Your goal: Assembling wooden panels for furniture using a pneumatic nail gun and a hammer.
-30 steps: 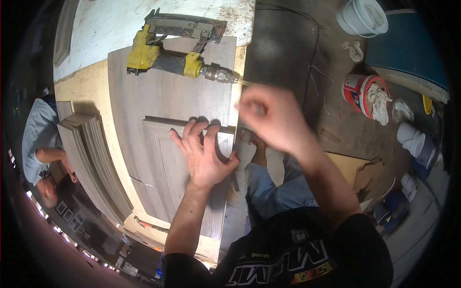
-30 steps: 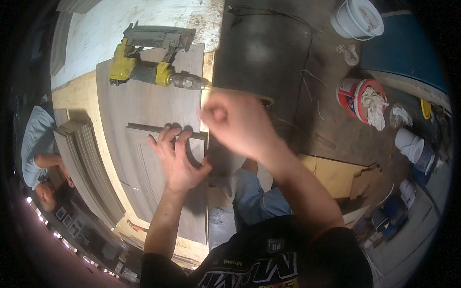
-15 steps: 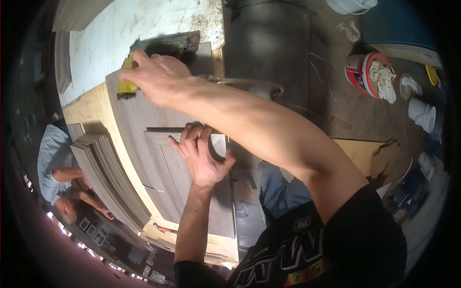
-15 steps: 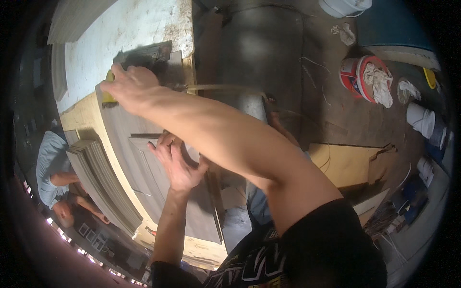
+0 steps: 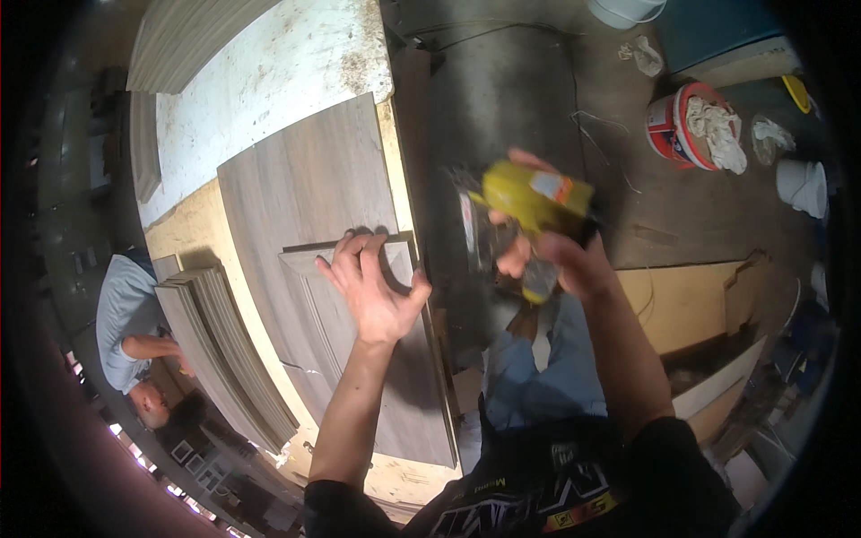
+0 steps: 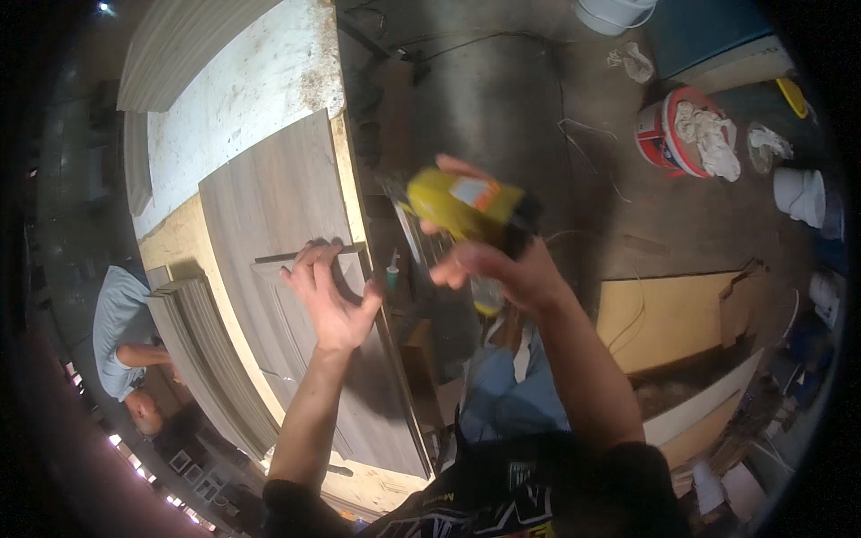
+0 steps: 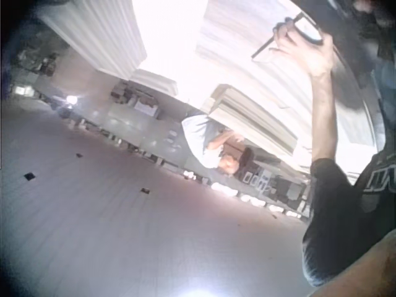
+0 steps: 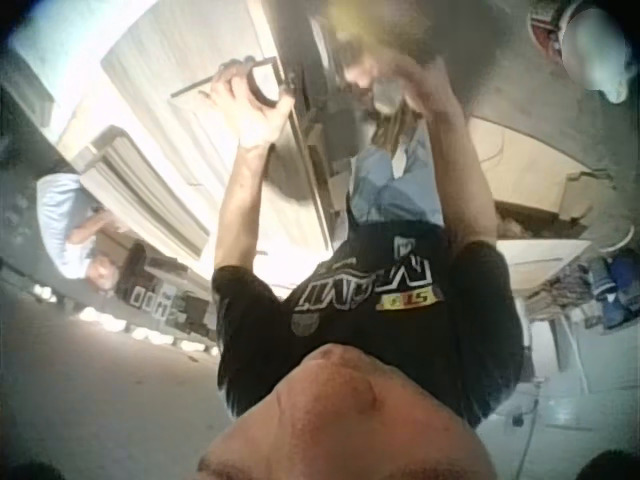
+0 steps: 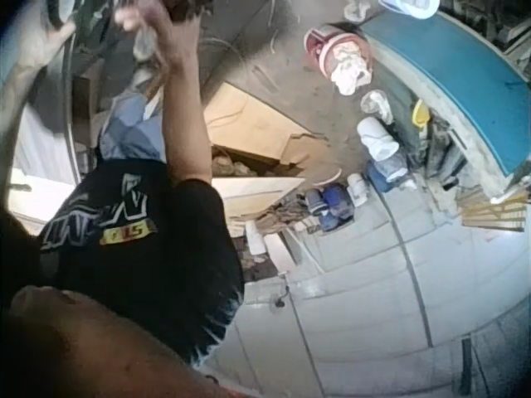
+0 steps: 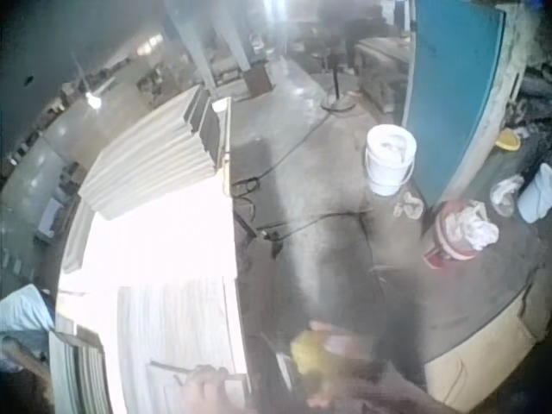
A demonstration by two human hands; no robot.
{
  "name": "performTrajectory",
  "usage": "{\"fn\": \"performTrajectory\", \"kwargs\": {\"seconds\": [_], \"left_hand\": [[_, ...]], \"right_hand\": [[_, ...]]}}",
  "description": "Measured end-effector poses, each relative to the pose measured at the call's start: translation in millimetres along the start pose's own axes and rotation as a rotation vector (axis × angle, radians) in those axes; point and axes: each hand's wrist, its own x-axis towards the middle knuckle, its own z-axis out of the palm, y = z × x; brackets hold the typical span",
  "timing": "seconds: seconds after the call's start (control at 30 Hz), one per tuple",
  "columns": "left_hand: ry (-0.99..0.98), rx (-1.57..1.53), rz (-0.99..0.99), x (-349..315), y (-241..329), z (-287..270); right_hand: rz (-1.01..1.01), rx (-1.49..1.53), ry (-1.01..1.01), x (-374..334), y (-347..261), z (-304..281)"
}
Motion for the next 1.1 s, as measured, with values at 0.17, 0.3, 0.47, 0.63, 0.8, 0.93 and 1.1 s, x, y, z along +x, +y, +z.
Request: {"fn": "performTrajectory", "kwargs": {"seconds": [0.17, 0.3, 0.47, 0.63, 0.8, 0.93, 1.1], "left_hand": [[-0.026, 0.031, 0.024, -1, 0, -8], [-0.061, 0.008, 0.023, -3, 0, -5], [-0.06, 0.019, 0.062, 0, 3, -6], [-0.041, 0.019, 0.009, 1, -3, -10], [-0.017, -0.014, -0.036, -1, -1, -5], [-0.005, -0.017, -0.068, -3, 0, -15], [-0.007, -0.078, -0.065, 7, 12, -12]], "right_hand": [[0.102, 0.249, -0.01, -50, 65, -18], [0.077, 0.369, -0.022, -54, 91, -11], [0.045, 0.322, -0.094, -44, 99, -9], [0.015, -0.004, -0.074, -16, 54, 1], [-0.397, -0.94, -0.228, 83, -36, 52], [-0.241, -1.607, -0.294, 169, -37, 140], [-0.633, -1.835, -0.372, 247, 45, 149]]}}
